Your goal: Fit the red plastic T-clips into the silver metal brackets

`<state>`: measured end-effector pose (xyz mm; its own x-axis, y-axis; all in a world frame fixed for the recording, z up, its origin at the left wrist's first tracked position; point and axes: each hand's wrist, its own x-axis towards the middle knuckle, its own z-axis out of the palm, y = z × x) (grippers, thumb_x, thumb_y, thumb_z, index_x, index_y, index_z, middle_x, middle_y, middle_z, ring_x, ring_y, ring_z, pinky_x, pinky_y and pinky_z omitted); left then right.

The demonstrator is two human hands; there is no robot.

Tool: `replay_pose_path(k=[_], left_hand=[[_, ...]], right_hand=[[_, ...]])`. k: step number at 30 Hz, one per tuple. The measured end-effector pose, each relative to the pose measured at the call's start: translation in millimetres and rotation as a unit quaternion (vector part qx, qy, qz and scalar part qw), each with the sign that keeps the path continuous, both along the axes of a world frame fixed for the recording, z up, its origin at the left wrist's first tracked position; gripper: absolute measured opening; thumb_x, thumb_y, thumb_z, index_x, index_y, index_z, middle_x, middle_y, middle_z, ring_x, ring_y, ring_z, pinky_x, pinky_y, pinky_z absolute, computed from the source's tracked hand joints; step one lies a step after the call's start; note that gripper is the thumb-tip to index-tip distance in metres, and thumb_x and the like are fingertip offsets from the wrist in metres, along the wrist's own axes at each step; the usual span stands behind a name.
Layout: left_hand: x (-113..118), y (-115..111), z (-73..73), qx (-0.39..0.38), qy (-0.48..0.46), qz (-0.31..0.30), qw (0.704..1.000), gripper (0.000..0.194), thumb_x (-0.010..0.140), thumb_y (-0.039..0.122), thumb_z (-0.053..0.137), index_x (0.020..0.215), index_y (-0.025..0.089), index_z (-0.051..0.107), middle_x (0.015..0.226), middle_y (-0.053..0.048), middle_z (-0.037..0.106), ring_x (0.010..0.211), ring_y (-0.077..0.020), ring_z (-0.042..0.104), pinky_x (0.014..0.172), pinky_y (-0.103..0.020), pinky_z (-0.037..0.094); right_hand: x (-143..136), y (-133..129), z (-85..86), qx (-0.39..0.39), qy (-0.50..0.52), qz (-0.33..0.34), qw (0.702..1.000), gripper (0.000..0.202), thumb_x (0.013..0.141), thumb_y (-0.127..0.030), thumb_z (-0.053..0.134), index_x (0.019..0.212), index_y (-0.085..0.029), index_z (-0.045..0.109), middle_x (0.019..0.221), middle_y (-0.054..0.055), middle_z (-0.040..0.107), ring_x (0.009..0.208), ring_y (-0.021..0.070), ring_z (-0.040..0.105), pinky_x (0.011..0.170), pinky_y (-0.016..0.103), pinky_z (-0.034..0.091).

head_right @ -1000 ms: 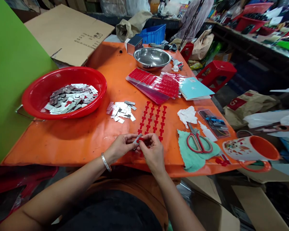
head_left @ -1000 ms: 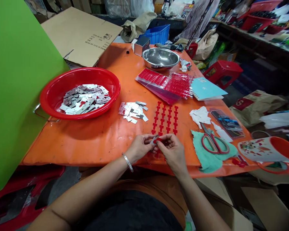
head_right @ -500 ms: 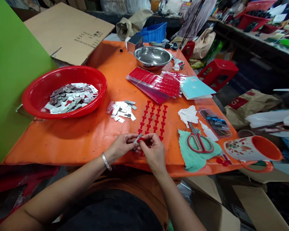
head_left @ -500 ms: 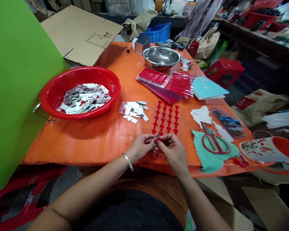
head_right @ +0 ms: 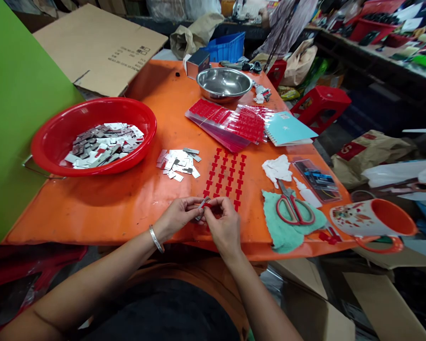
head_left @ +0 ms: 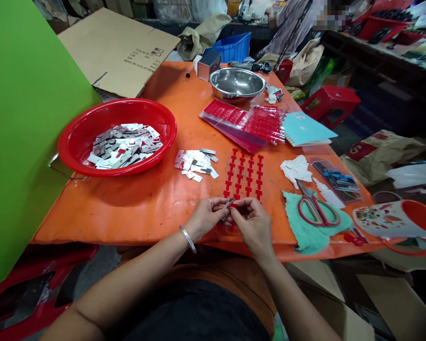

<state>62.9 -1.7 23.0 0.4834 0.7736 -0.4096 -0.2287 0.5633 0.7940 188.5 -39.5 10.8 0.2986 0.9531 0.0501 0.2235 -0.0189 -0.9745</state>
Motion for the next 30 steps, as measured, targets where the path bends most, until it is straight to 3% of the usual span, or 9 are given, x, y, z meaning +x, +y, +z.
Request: replay_pose_path(k=[5, 10, 19, 30], left_hand=[[2.7, -2.6, 1.3, 0.030, 0.029, 0.028, 0.999, 0.024, 0.075, 0.017, 0.064, 0.097, 0.010, 0.066, 0.069, -0.004, 0.069, 0.056, -0.0107, 0.062, 0.058, -0.021, 0.052], [4.0, -5.6, 3.7, 0.064, 0.030, 0.032, 0.997, 0.027, 0.076, 0.021, 0.062, 0.102, 0.012, 0.065, 0.076, -0.005, 0.070, 0.060, -0.0125, 0.064, 0.059, -0.022, 0.052], [3.0, -5.6, 4.6, 0.077, 0.025, 0.026, 0.996, 0.027, 0.077, 0.020, 0.061, 0.103, 0.012, 0.065, 0.077, -0.005, 0.070, 0.062, -0.0131, 0.065, 0.060, -0.022, 0.053], [2.7, -5.7, 7.2, 0.060, 0.019, 0.015, 0.998, 0.028, 0.076, 0.020, 0.061, 0.101, 0.010, 0.065, 0.069, -0.004, 0.068, 0.055, -0.0112, 0.061, 0.058, -0.023, 0.052]], right_hand=[[-4.4, -3.7, 7.9, 0.020, -0.014, 0.002, 1.000, 0.013, 0.081, -0.032, 0.058, 0.084, -0.020, 0.055, 0.077, 0.001, 0.059, 0.063, 0.0138, 0.060, 0.058, 0.028, 0.053], [-1.3, -0.4, 16.3, 0.075, -0.147, -0.044, 0.985, 0.012, 0.081, -0.031, 0.058, 0.080, -0.019, 0.058, 0.099, 0.008, 0.053, 0.086, 0.0191, 0.056, 0.060, 0.029, 0.052], [-1.9, 8.0, 16.7, 0.031, -0.044, -0.033, 0.998, 0.015, 0.080, -0.033, 0.059, 0.078, -0.019, 0.055, 0.083, 0.003, 0.053, 0.066, 0.0138, 0.056, 0.055, 0.026, 0.050], [-1.0, 6.9, 13.6, 0.012, -0.027, -0.038, 0.999, 0.017, 0.078, -0.034, 0.061, 0.078, -0.019, 0.053, 0.074, 0.000, 0.054, 0.060, 0.0126, 0.055, 0.054, 0.025, 0.048]])
